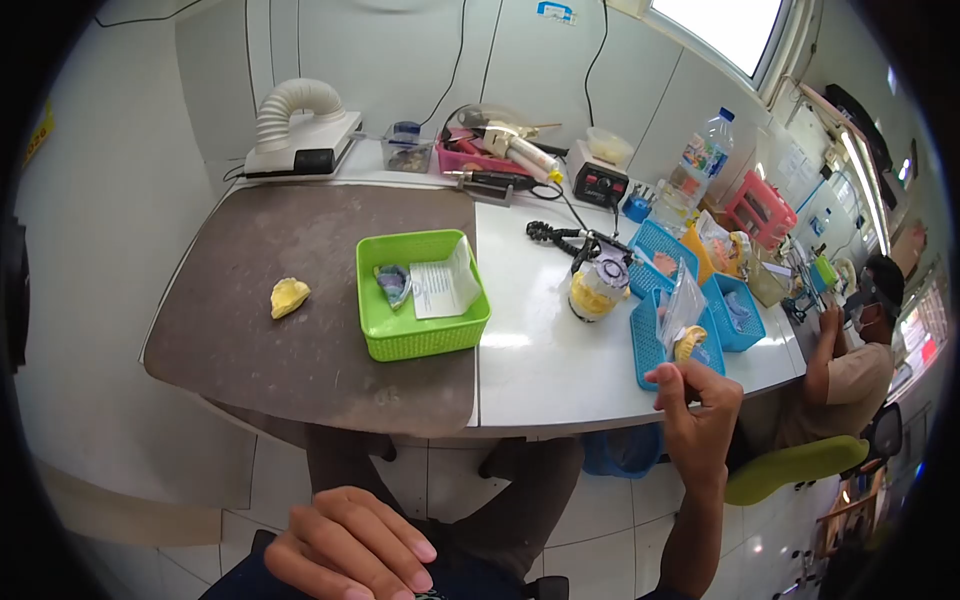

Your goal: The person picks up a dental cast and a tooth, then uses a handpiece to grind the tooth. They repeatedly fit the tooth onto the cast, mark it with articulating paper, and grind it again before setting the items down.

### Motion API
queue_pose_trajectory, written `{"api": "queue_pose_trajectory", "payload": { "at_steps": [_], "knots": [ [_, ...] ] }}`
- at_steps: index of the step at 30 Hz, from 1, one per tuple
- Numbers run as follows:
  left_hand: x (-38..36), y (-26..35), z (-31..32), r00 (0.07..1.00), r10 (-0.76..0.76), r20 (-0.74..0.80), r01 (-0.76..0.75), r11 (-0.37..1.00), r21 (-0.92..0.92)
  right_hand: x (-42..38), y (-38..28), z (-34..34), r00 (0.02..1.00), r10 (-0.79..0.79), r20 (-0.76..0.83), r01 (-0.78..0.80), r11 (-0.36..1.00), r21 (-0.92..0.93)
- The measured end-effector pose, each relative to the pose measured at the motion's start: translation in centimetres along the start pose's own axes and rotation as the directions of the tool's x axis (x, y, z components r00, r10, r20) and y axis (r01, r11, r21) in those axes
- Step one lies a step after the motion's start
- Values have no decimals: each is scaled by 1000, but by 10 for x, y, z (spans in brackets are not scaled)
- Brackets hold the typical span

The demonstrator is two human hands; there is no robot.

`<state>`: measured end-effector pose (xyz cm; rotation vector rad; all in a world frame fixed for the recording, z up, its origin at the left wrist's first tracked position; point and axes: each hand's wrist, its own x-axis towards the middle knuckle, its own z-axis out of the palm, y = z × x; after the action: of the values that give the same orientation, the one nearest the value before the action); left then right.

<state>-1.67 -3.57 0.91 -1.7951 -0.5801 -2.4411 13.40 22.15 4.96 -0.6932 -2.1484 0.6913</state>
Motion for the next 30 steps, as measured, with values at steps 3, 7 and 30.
{"api": "queue_pose_trajectory", "payload": {
  "at_steps": [3,7,30],
  "knots": [
    [15,0,8,994,78,-73,-73,995,72,2,-26,19,971,-198,132,208,976,-68],
    [26,38,24,980,-7,-201,34,991,130,6,-51,71,856,-429,287,453,891,-18],
    [67,-16,-239,580,-813,-52,197,78,977,109,-87,237,714,-605,353,644,765,9]
  ]
}}
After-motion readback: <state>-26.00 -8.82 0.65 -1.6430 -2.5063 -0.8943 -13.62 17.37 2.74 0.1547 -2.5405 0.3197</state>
